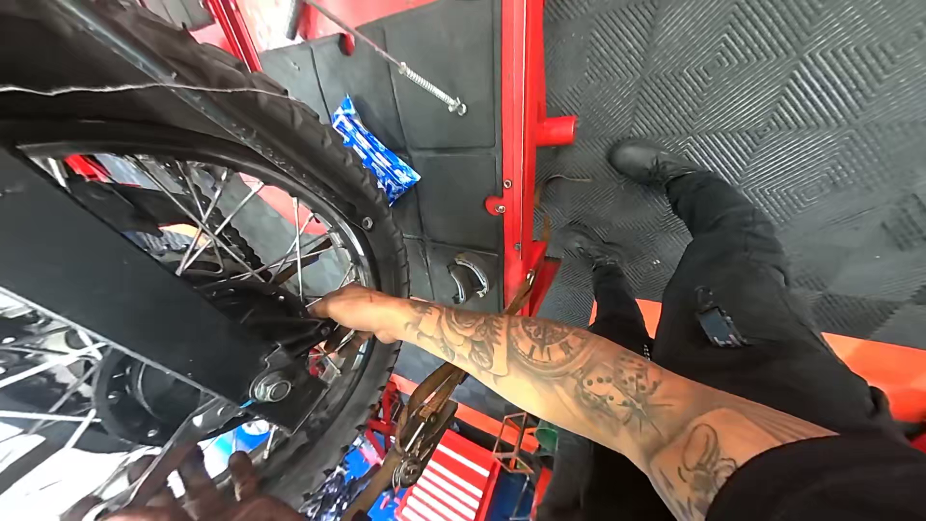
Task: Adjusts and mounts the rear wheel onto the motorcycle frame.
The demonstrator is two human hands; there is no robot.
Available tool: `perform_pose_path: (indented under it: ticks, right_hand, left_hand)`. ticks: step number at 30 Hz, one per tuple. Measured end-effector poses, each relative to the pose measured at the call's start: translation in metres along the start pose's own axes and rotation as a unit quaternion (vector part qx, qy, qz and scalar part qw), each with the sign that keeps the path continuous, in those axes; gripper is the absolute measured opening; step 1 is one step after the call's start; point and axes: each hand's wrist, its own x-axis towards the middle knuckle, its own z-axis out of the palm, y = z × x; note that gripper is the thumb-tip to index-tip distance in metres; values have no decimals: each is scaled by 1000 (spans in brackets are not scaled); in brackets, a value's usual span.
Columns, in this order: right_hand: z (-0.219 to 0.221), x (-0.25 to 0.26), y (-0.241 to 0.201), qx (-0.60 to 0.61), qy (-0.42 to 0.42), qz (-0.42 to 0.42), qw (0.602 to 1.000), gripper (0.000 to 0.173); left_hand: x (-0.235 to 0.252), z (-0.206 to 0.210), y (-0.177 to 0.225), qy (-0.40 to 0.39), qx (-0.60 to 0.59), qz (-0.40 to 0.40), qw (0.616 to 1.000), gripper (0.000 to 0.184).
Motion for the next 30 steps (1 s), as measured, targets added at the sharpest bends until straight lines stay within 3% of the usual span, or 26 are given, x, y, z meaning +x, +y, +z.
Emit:
perform_pose_path:
  ticks: [5, 11, 14, 17, 21, 24, 30]
  right_hand:
    - [0, -2, 9, 98, 14, -87, 991, 37]
    - [0, -3, 8, 115, 16, -138, 984, 28]
    - [-1, -4, 9, 156, 18, -124, 980, 26]
    - [-2, 0, 0, 92, 43, -108, 989, 25]
    - [-2, 0, 7, -47, 84, -233, 968, 26]
    - [-3, -3, 14, -24, 68, -261, 963, 30]
    - [-2, -7, 26, -13, 25, -222, 975, 28]
  left_hand:
    - [-13, 6, -10, 10, -81, 2, 997, 27]
    - [-22, 24, -8, 59, -31, 4, 998, 35]
    - [-29, 39, -1, 75, -8, 24, 997, 36]
    - [-17, 18, -12, 49, -39, 9, 998, 31]
    - [-17, 12, -15, 28, -32, 15, 999, 33]
    - [-17, 7, -18, 9, -39, 9, 999, 33]
    - [0, 12, 4, -2, -48, 14, 999, 28]
